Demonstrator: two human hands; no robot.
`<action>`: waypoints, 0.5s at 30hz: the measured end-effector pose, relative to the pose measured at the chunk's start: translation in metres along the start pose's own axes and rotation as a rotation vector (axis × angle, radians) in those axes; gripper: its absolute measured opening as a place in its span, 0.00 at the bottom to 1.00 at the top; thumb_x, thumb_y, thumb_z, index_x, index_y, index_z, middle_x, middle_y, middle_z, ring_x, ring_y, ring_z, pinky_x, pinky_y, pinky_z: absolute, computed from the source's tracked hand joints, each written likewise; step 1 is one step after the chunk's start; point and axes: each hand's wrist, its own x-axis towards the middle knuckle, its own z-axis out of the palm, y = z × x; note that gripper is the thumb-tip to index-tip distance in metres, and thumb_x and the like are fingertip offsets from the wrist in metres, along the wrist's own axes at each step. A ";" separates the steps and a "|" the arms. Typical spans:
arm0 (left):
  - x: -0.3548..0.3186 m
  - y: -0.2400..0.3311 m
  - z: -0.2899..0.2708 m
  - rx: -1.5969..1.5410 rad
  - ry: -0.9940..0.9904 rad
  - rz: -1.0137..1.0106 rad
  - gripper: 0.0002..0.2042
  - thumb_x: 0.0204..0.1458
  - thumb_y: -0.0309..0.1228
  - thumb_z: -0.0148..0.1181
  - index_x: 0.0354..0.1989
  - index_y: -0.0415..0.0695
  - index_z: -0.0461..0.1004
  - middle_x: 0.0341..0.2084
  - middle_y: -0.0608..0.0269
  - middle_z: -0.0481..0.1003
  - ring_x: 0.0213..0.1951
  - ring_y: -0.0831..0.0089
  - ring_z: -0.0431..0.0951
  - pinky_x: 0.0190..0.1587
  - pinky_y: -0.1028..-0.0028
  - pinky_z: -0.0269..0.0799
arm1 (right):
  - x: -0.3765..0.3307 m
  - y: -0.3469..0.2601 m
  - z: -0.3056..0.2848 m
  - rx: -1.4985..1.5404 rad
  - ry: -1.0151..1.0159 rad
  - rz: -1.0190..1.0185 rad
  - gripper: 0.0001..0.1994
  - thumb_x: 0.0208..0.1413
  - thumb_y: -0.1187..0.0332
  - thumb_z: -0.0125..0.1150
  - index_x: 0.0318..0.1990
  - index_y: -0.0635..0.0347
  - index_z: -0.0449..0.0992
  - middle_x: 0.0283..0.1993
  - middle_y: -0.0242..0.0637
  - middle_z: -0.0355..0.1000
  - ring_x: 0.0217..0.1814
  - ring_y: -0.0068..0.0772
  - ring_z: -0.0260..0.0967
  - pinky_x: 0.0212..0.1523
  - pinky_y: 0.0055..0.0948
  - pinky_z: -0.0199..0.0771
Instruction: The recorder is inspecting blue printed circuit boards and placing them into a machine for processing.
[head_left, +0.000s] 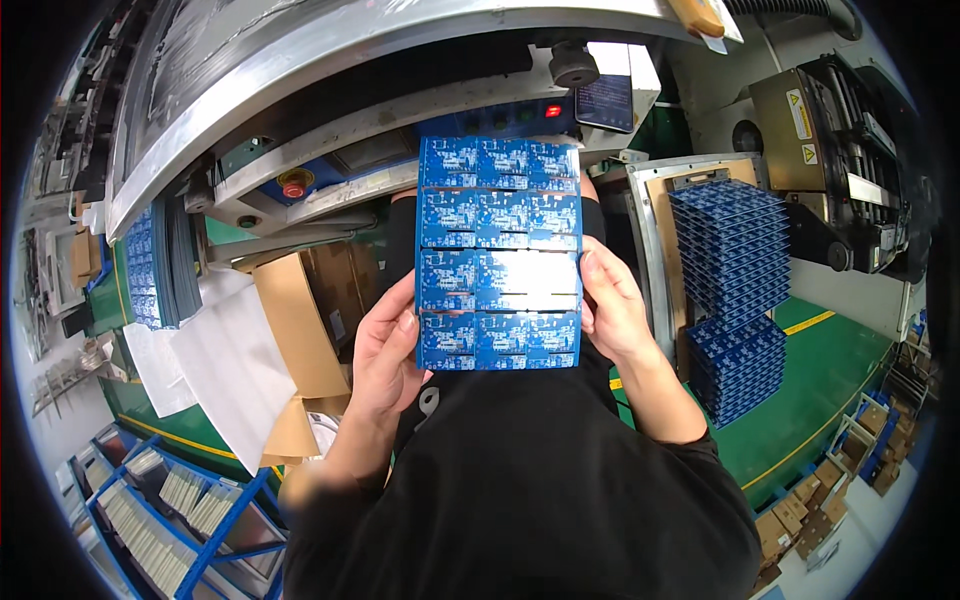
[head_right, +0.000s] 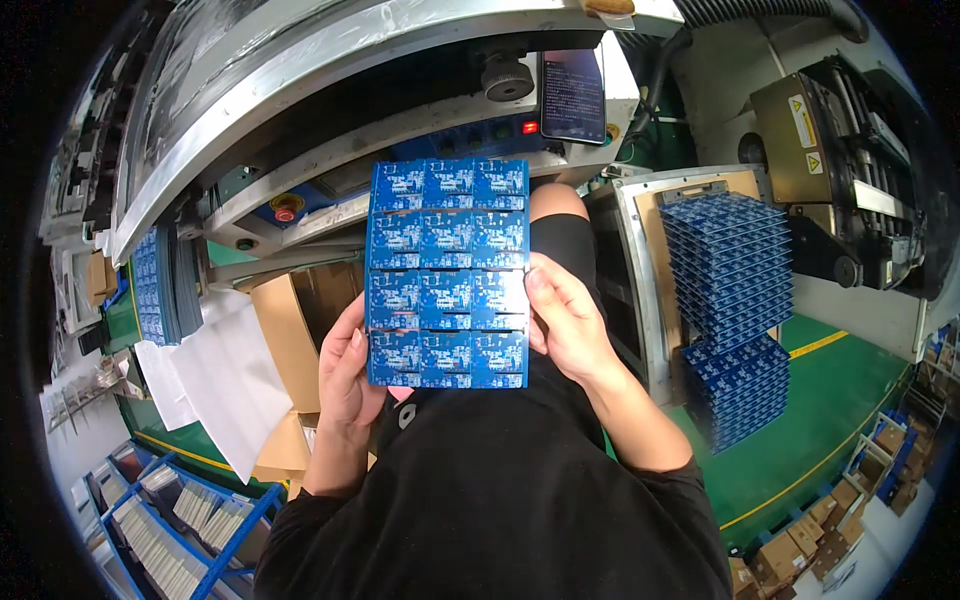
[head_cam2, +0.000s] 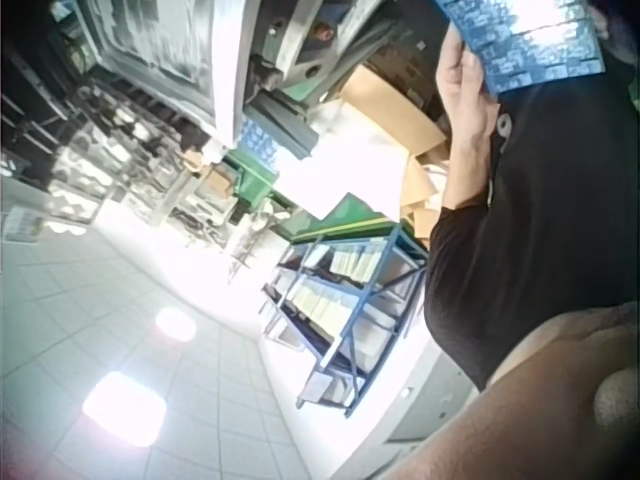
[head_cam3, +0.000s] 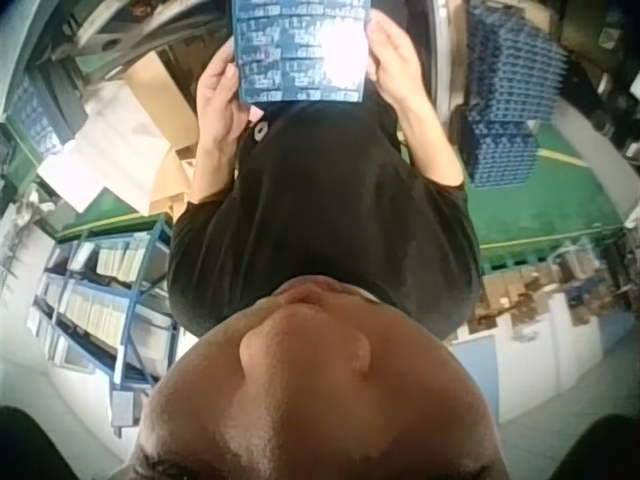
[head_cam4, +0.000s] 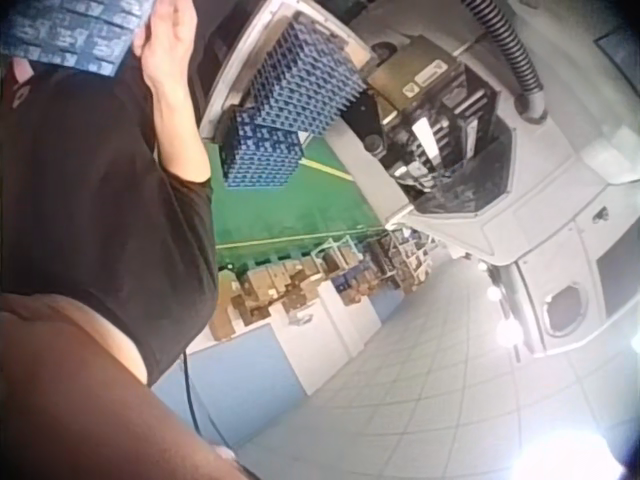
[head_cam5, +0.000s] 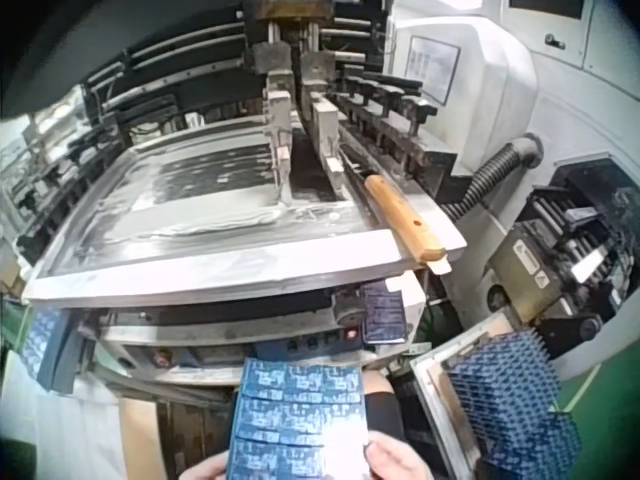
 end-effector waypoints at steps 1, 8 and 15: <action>0.000 0.001 0.001 -0.002 0.001 -0.001 0.25 0.61 0.29 0.49 0.64 0.32 0.54 0.54 0.51 0.69 0.54 0.68 0.72 0.55 0.70 0.70 | 0.001 -0.001 0.000 0.013 -0.022 0.001 0.19 0.68 0.59 0.39 0.55 0.66 0.66 0.22 0.23 0.62 0.16 0.10 0.50 0.16 0.12 0.49; 0.002 0.003 0.007 -0.024 0.059 0.006 0.24 0.61 0.29 0.48 0.64 0.33 0.54 0.53 0.52 0.70 0.53 0.70 0.73 0.54 0.71 0.71 | 0.009 -0.002 0.005 0.076 -0.003 0.035 0.19 0.68 0.60 0.39 0.55 0.65 0.66 0.22 0.21 0.62 0.16 0.08 0.49 0.17 0.11 0.48; 0.004 0.005 0.010 -0.036 0.095 0.001 0.25 0.61 0.30 0.48 0.64 0.34 0.54 0.54 0.53 0.70 0.52 0.71 0.73 0.54 0.71 0.71 | 0.015 -0.006 0.008 0.121 0.003 0.061 0.19 0.68 0.60 0.39 0.56 0.65 0.65 0.21 0.21 0.61 0.16 0.07 0.48 0.17 0.10 0.48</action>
